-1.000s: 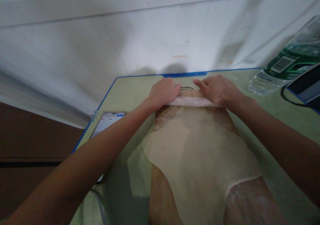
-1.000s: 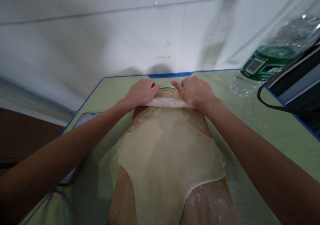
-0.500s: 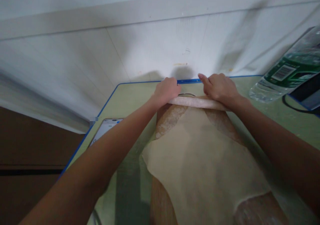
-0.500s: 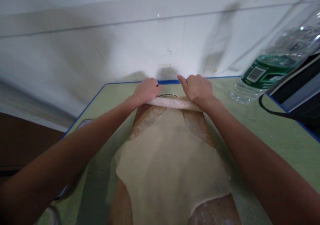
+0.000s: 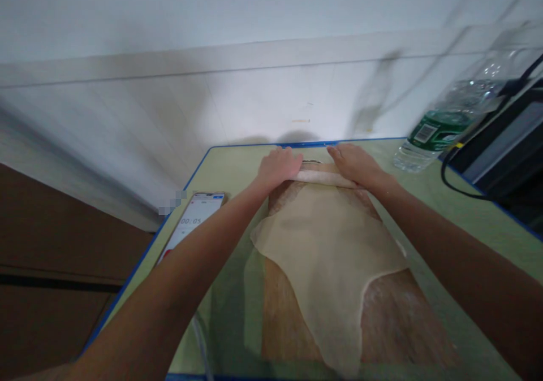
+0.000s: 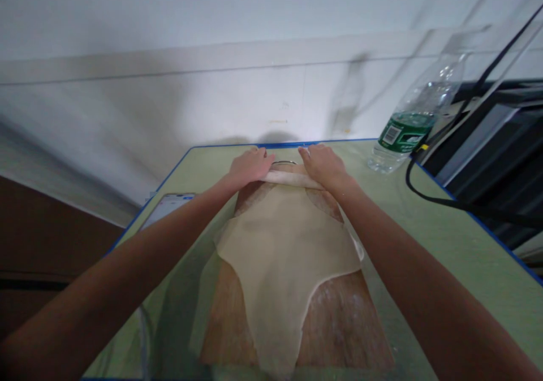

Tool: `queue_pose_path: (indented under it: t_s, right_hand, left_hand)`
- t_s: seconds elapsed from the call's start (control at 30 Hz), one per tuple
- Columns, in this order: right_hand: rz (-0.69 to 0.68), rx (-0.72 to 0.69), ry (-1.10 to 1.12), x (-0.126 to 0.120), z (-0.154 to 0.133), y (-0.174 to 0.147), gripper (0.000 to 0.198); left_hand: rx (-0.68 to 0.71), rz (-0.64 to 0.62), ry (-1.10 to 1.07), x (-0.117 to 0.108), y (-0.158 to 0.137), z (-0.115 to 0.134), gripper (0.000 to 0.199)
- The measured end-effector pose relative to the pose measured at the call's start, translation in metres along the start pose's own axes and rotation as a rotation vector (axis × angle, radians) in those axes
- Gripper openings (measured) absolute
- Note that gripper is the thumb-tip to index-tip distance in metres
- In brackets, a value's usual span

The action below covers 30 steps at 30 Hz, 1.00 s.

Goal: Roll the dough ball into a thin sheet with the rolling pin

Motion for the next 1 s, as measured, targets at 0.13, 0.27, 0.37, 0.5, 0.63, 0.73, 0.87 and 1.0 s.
queue_pose_path:
  t_s: [0.13,0.27,0.37,0.5,0.63,0.73,0.87,1.0]
  right_hand:
    - [-0.041,-0.031,-0.02,-0.003,-0.013,-0.026,0.057]
    - [-0.063,0.001,-0.004,-0.016,-0.025,-0.058,0.052]
    - [-0.08,0.038,0.04,-0.025,-0.032,-0.082,0.051]
    - [-0.012,0.026,0.055,-0.039,-0.039,-0.109,0.048]
    - [-0.001,-0.055,0.05,-0.038,-0.04,-0.133,0.045]
    - [0.049,-0.081,0.03,-0.032,-0.038,-0.144,0.048]
    - [0.169,0.048,-0.013,-0.026,-0.032,-0.143,0.059]
    - [0.167,0.108,0.0,-0.021,-0.032,-0.127,0.059]
  left_hand:
    - [0.068,0.006,0.085,-0.005,-0.037,0.006,0.06]
    - [0.19,0.021,0.096,-0.01,-0.076,0.013,0.061]
    - [0.265,0.037,0.107,-0.015,-0.101,0.015,0.056]
    - [0.336,0.013,0.147,-0.021,-0.129,0.019,0.055]
    - [0.375,-0.017,0.158,-0.027,-0.148,0.023,0.055]
    - [0.395,-0.02,0.155,-0.026,-0.15,0.023,0.057]
    - [0.37,0.007,0.148,-0.019,-0.134,0.02,0.065]
    - [0.341,0.015,0.118,-0.013,-0.109,0.019,0.069]
Point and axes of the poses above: each hand's wrist, its own y-axis towards the middle knuckle, its own x-axis out of the palm, z = x × y, the point moved 7 cm from there along y, towards the middle knuckle, and after that the axes turned 12 degrees about -y, right-handed, at the moved point
